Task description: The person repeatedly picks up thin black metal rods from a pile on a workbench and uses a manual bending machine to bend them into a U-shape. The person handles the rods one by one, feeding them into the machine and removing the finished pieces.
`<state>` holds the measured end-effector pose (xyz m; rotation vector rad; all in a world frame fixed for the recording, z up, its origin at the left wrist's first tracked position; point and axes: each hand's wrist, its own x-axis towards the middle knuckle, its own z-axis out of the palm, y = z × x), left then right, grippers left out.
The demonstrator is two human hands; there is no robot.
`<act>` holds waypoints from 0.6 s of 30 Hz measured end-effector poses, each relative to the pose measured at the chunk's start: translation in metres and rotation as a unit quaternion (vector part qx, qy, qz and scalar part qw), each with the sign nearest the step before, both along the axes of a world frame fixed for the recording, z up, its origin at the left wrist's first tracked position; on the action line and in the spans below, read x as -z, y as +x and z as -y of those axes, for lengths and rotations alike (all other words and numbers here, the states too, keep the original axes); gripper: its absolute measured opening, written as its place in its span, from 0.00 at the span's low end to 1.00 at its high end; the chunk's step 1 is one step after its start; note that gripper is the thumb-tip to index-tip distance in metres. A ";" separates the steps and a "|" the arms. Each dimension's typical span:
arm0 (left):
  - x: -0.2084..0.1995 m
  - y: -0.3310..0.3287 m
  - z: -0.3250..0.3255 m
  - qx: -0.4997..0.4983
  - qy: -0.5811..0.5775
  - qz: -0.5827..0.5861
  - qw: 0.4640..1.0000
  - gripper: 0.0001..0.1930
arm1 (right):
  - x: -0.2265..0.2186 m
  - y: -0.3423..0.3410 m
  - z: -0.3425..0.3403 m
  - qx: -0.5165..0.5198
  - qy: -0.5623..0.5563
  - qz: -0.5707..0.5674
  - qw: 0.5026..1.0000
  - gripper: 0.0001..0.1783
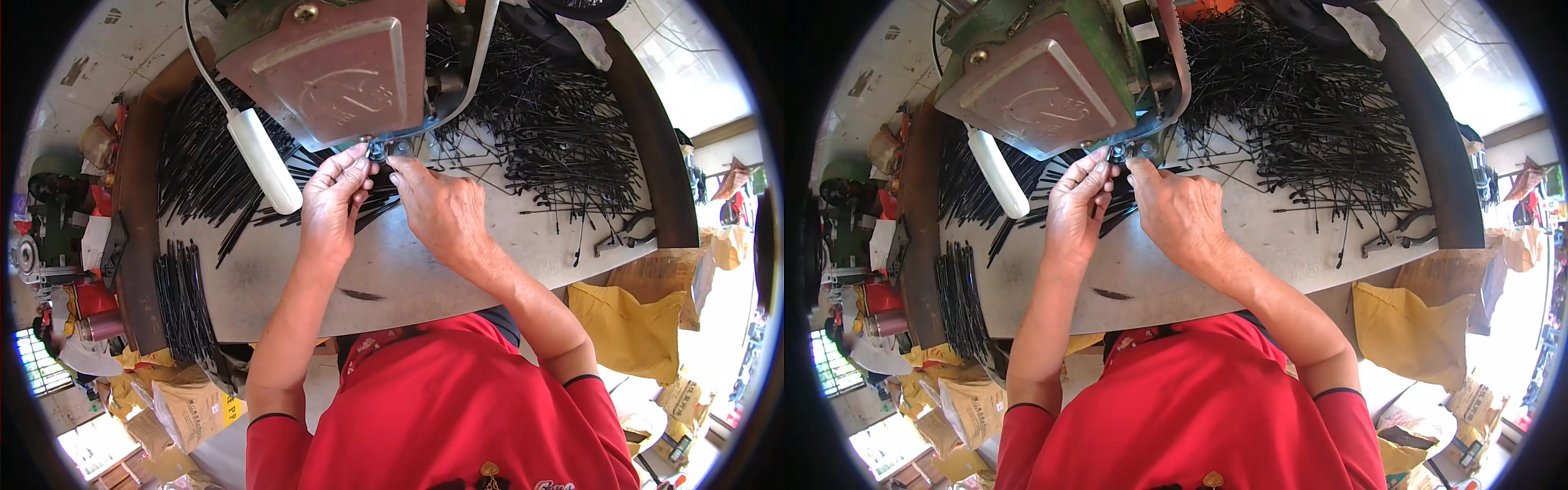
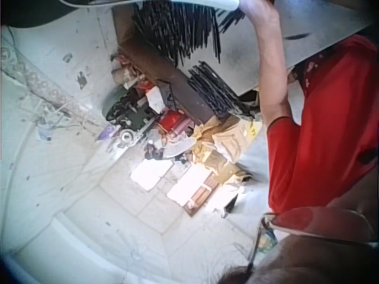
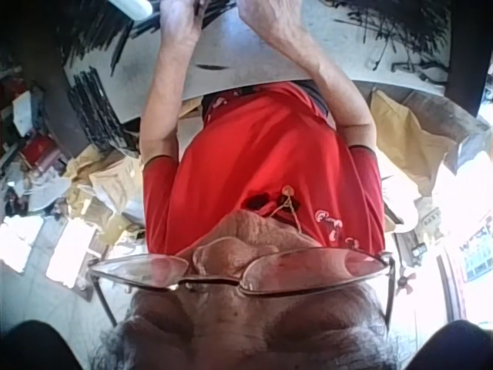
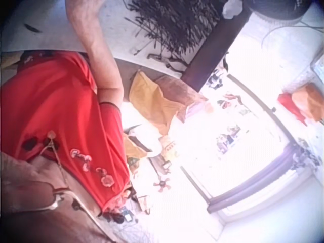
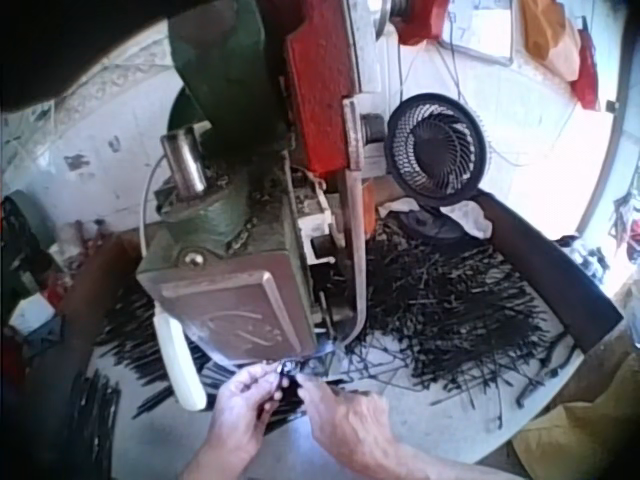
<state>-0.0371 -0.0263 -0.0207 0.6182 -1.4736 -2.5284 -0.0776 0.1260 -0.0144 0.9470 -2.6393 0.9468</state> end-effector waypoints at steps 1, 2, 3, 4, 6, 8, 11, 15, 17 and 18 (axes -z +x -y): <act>-0.001 0.000 0.000 0.003 0.002 -0.001 1.000 0.12 | 0.000 0.000 0.000 -0.001 -0.002 -0.001 1.000 0.10; -0.001 0.000 0.000 0.004 0.002 0.003 1.000 0.12 | 0.000 0.000 0.000 -0.001 -0.002 -0.001 1.000 0.10; -0.001 -0.001 0.001 0.004 0.002 0.008 1.000 0.11 | 0.001 0.000 0.000 -0.002 -0.003 -0.002 1.000 0.10; -0.002 -0.001 0.001 0.004 0.002 0.012 1.000 0.11 | 0.003 -0.001 0.001 0.001 -0.008 -0.009 1.000 0.10; -0.003 -0.001 0.001 0.007 -0.006 0.022 1.000 0.11 | 0.007 -0.001 0.003 0.009 -0.016 -0.024 1.000 0.11; -0.005 -0.001 0.001 0.008 -0.012 0.026 1.000 0.11 | 0.007 -0.001 0.003 0.008 -0.016 -0.024 1.000 0.11; -0.005 0.000 0.000 0.005 -0.012 0.021 1.000 0.11 | 0.006 -0.001 0.004 0.004 -0.007 -0.017 1.000 0.11; -0.003 0.000 -0.003 -0.017 -0.002 0.015 1.000 0.12 | 0.004 -0.001 0.007 0.009 -0.009 -0.012 1.000 0.10; -0.003 0.000 -0.004 -0.023 -0.013 0.015 1.000 0.11 | 0.008 0.000 0.007 0.016 -0.009 -0.008 1.000 0.09; -0.003 0.001 -0.005 -0.022 -0.025 0.014 0.999 0.11 | 0.010 0.000 0.008 0.019 -0.010 -0.006 1.000 0.09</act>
